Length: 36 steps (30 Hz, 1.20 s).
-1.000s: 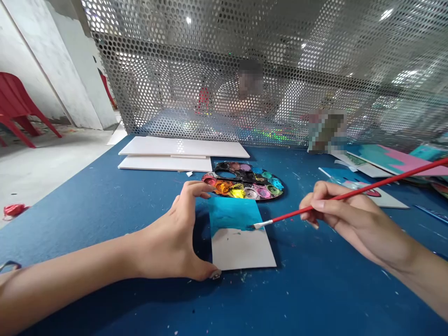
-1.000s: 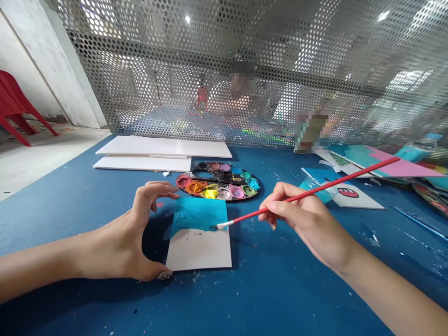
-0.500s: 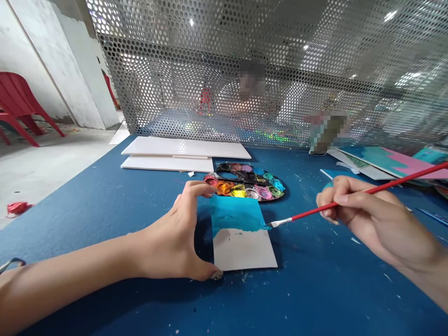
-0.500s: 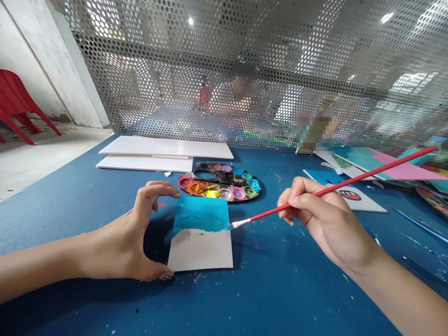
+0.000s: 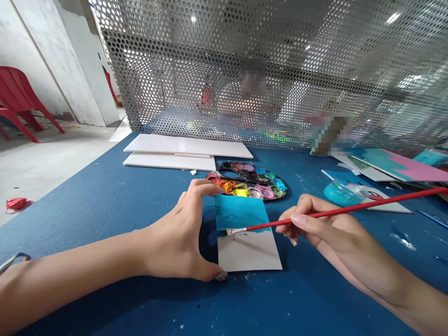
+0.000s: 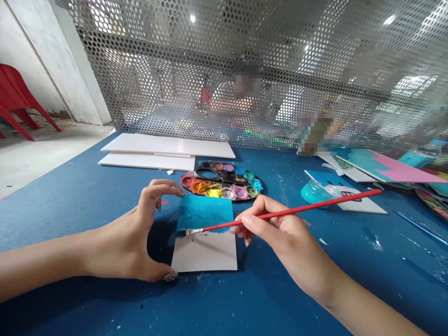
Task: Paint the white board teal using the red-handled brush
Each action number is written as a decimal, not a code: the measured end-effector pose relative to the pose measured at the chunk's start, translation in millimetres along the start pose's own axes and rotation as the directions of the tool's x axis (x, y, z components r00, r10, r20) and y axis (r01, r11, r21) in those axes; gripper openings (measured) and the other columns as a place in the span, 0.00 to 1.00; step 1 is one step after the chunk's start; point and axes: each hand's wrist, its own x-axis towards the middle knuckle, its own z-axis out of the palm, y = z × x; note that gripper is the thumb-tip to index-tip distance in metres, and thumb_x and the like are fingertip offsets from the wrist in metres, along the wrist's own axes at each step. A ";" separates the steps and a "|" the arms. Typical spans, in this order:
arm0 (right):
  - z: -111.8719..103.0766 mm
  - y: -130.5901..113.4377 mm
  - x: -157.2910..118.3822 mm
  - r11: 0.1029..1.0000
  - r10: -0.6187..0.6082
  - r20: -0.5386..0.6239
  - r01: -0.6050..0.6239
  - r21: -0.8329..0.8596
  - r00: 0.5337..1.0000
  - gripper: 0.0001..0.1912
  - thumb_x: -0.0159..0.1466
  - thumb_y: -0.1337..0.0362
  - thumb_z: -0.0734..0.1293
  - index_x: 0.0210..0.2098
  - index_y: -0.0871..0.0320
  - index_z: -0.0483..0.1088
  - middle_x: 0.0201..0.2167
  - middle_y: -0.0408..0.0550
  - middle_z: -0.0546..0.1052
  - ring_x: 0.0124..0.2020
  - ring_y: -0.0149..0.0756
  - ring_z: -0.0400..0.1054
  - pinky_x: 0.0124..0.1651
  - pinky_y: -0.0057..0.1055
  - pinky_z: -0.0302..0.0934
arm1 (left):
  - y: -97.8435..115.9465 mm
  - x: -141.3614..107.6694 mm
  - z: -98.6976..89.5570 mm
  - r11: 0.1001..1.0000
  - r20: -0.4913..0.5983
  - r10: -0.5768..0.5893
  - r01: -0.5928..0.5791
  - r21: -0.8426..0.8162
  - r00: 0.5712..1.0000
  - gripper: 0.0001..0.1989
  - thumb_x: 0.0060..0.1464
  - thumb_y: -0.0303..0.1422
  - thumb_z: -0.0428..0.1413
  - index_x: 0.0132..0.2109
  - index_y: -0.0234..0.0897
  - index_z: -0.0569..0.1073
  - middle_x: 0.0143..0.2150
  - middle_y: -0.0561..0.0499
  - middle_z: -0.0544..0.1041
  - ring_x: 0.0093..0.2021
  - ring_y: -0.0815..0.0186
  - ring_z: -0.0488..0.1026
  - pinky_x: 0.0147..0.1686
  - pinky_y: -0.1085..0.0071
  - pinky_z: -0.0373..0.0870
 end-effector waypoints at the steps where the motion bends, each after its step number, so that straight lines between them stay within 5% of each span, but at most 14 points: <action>1: -1.4 0.2 -0.1 1.000 -0.005 0.004 0.005 -0.014 1.000 0.16 0.63 0.48 0.76 0.28 0.52 0.76 0.29 0.44 0.80 0.35 0.37 0.75 0.36 0.30 0.67 | 0.6 0.4 0.1 1.000 -0.002 -0.002 0.002 0.000 1.000 0.53 0.39 0.38 0.74 0.62 0.46 0.48 0.63 0.39 0.54 0.60 0.40 0.63 0.57 0.41 0.69; 16: -39.1 -9.0 0.9 0.984 -0.132 -0.147 0.111 -0.140 0.980 0.18 0.57 0.51 0.78 0.20 0.50 0.70 0.23 0.45 0.74 0.26 0.38 0.67 0.28 0.35 0.62 | -2.2 -1.4 -1.7 0.999 -0.001 0.004 -0.004 0.037 1.000 0.53 0.40 0.39 0.74 0.63 0.46 0.47 0.63 0.38 0.53 0.61 0.39 0.64 0.53 0.45 0.73; 21: -50.7 -14.0 1.8 0.988 -0.155 -0.301 0.146 -0.050 0.941 0.15 0.60 0.60 0.73 0.19 0.48 0.70 0.22 0.46 0.70 0.25 0.40 0.63 0.25 0.36 0.59 | -1.5 -3.7 -2.3 0.998 -0.007 0.018 -0.017 0.058 1.000 0.53 0.42 0.39 0.74 0.64 0.46 0.47 0.63 0.38 0.55 0.63 0.38 0.63 0.52 0.48 0.73; 24: -41.0 -13.3 0.6 0.992 -0.027 -0.319 0.065 0.111 0.947 0.11 0.58 0.58 0.76 0.22 0.48 0.74 0.25 0.45 0.72 0.26 0.38 0.67 0.24 0.33 0.63 | -2.8 -4.6 -1.3 0.997 -0.016 0.049 -0.048 0.066 0.999 0.53 0.42 0.39 0.74 0.64 0.46 0.46 0.65 0.37 0.53 0.65 0.36 0.60 0.54 0.47 0.72; 27: -20.8 -9.9 -0.6 0.977 0.089 -0.204 -0.046 0.207 0.975 0.16 0.55 0.53 0.80 0.21 0.52 0.74 0.24 0.43 0.72 0.26 0.36 0.70 0.27 0.30 0.67 | -3.9 -4.2 -0.3 0.994 -0.024 0.079 -0.077 0.071 0.997 0.54 0.40 0.38 0.75 0.64 0.47 0.47 0.64 0.38 0.52 0.65 0.36 0.59 0.56 0.45 0.71; 36: 5.0 -1.2 1.7 0.970 0.125 -0.122 -0.095 0.222 0.985 0.23 0.55 0.49 0.82 0.22 0.53 0.69 0.23 0.42 0.79 0.27 0.33 0.74 0.29 0.26 0.67 | 0.3 -2.0 0.5 0.994 -0.024 0.092 -0.091 0.061 0.995 0.56 0.37 0.36 0.77 0.63 0.47 0.48 0.62 0.40 0.52 0.64 0.38 0.60 0.57 0.42 0.69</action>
